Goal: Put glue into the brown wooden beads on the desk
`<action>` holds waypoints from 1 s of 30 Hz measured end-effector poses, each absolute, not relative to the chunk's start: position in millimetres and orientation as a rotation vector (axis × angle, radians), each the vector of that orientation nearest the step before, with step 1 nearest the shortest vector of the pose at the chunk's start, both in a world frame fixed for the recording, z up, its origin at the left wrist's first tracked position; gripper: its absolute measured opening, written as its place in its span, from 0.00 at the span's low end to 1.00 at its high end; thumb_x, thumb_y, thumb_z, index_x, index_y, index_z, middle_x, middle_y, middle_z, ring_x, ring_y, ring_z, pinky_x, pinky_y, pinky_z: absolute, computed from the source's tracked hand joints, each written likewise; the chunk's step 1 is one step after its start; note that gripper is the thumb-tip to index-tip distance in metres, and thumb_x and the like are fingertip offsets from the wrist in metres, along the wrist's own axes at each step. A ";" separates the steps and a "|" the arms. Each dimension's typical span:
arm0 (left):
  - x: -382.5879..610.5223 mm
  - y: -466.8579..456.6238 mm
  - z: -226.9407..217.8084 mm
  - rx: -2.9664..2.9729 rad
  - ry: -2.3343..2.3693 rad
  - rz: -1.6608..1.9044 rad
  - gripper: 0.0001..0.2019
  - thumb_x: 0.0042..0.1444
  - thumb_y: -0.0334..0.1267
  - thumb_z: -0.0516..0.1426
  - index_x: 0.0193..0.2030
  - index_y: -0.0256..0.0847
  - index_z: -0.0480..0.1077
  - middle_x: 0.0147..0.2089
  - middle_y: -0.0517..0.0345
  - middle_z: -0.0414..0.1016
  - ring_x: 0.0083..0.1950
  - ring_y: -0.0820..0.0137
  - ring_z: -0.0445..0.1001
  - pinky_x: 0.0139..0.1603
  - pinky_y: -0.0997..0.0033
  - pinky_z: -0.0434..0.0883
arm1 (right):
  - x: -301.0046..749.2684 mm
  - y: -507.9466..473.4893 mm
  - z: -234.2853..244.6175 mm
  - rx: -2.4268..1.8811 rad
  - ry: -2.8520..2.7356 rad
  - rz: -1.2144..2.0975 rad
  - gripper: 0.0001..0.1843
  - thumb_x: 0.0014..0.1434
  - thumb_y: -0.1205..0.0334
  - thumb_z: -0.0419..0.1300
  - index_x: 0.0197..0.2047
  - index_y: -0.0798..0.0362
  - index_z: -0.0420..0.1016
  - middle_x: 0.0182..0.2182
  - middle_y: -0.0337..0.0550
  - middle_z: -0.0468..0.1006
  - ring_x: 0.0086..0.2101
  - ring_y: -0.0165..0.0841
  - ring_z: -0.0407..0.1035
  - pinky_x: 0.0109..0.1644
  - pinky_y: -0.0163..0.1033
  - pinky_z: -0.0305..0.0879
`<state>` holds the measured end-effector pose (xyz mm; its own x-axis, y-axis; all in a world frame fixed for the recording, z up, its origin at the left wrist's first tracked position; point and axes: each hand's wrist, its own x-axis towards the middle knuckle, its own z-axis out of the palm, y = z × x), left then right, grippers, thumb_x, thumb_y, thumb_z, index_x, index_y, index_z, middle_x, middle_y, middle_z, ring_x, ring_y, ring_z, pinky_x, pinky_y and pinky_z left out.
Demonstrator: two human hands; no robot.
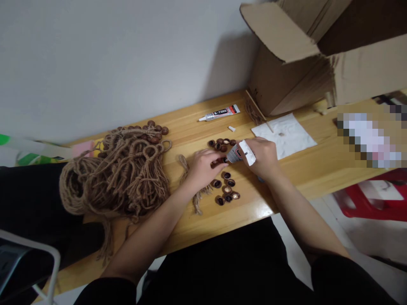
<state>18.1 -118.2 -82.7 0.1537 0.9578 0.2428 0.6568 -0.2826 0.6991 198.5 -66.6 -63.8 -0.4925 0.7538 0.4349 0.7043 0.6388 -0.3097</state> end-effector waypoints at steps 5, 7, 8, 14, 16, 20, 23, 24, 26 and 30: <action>17.6 -117.8 -83.5 2.011 1.532 0.941 0.10 0.49 0.33 0.65 0.40 0.42 0.77 0.40 0.55 0.80 0.42 0.65 0.77 0.46 0.62 0.72 | 197.8 -67.1 -64.8 -1.132 -2.315 0.134 0.14 0.55 0.60 0.50 0.27 0.55 0.72 0.20 0.46 0.73 0.22 0.32 0.65 0.31 0.37 0.60; 17.4 -117.6 -84.2 2.014 1.523 0.945 0.10 0.49 0.33 0.65 0.40 0.42 0.77 0.40 0.55 0.80 0.42 0.66 0.77 0.46 0.62 0.72 | 197.7 -67.3 -65.2 -1.112 -2.313 0.121 0.14 0.56 0.60 0.49 0.28 0.56 0.73 0.20 0.46 0.74 0.23 0.32 0.65 0.31 0.37 0.60; 17.4 -117.5 -84.5 2.015 1.520 0.946 0.10 0.49 0.33 0.65 0.40 0.42 0.77 0.40 0.55 0.80 0.42 0.66 0.77 0.47 0.62 0.72 | 197.7 -67.4 -65.4 -1.104 -2.314 0.112 0.14 0.56 0.60 0.49 0.28 0.56 0.73 0.20 0.46 0.73 0.23 0.32 0.65 0.31 0.37 0.60; 17.8 -117.8 -84.9 2.033 1.505 0.972 0.10 0.49 0.33 0.65 0.40 0.40 0.77 0.40 0.53 0.80 0.42 0.65 0.77 0.46 0.61 0.73 | 197.3 -67.9 -66.5 -1.079 -2.296 0.085 0.17 0.59 0.58 0.48 0.28 0.56 0.74 0.20 0.46 0.72 0.23 0.31 0.64 0.31 0.37 0.60; 17.9 -118.0 -84.6 2.032 1.502 0.978 0.10 0.49 0.33 0.65 0.40 0.40 0.77 0.39 0.53 0.80 0.42 0.66 0.77 0.46 0.62 0.73 | 197.2 -68.1 -66.3 -1.096 -2.293 0.096 0.18 0.59 0.58 0.47 0.29 0.56 0.75 0.20 0.46 0.73 0.23 0.31 0.65 0.32 0.38 0.60; 17.9 -117.8 -84.8 2.022 1.481 1.003 0.10 0.49 0.33 0.65 0.40 0.41 0.77 0.39 0.54 0.80 0.42 0.67 0.77 0.46 0.63 0.73 | 196.9 -68.6 -65.8 -1.094 -2.290 0.100 0.18 0.59 0.58 0.48 0.28 0.56 0.75 0.20 0.47 0.73 0.23 0.32 0.64 0.31 0.38 0.60; 17.8 -117.3 -85.2 2.017 1.490 0.989 0.10 0.49 0.33 0.65 0.40 0.42 0.77 0.39 0.55 0.80 0.42 0.68 0.77 0.47 0.63 0.73 | 196.6 -68.8 -66.5 -1.039 -2.266 0.071 0.17 0.58 0.59 0.49 0.28 0.57 0.75 0.19 0.46 0.72 0.22 0.31 0.63 0.30 0.37 0.59; 17.7 -117.2 -85.1 2.018 1.492 0.985 0.10 0.49 0.33 0.65 0.40 0.41 0.77 0.39 0.55 0.80 0.42 0.67 0.77 0.47 0.64 0.73 | 196.5 -68.8 -67.0 -1.020 -2.256 0.056 0.17 0.58 0.59 0.49 0.28 0.57 0.75 0.18 0.46 0.71 0.21 0.31 0.63 0.30 0.37 0.59; 17.6 -117.0 -84.9 2.025 1.486 0.988 0.10 0.49 0.32 0.65 0.40 0.41 0.77 0.39 0.55 0.80 0.42 0.67 0.77 0.46 0.64 0.73 | 196.3 -68.8 -67.9 -0.985 -2.231 0.018 0.16 0.59 0.60 0.49 0.28 0.57 0.75 0.18 0.46 0.71 0.21 0.30 0.63 0.30 0.37 0.59; 17.7 -117.0 -84.5 2.038 1.483 0.993 0.09 0.49 0.32 0.65 0.40 0.40 0.77 0.39 0.54 0.80 0.41 0.67 0.77 0.45 0.63 0.73 | 195.9 -68.6 -68.4 -0.930 -2.206 -0.028 0.16 0.59 0.60 0.50 0.26 0.57 0.74 0.17 0.45 0.71 0.20 0.30 0.62 0.28 0.36 0.59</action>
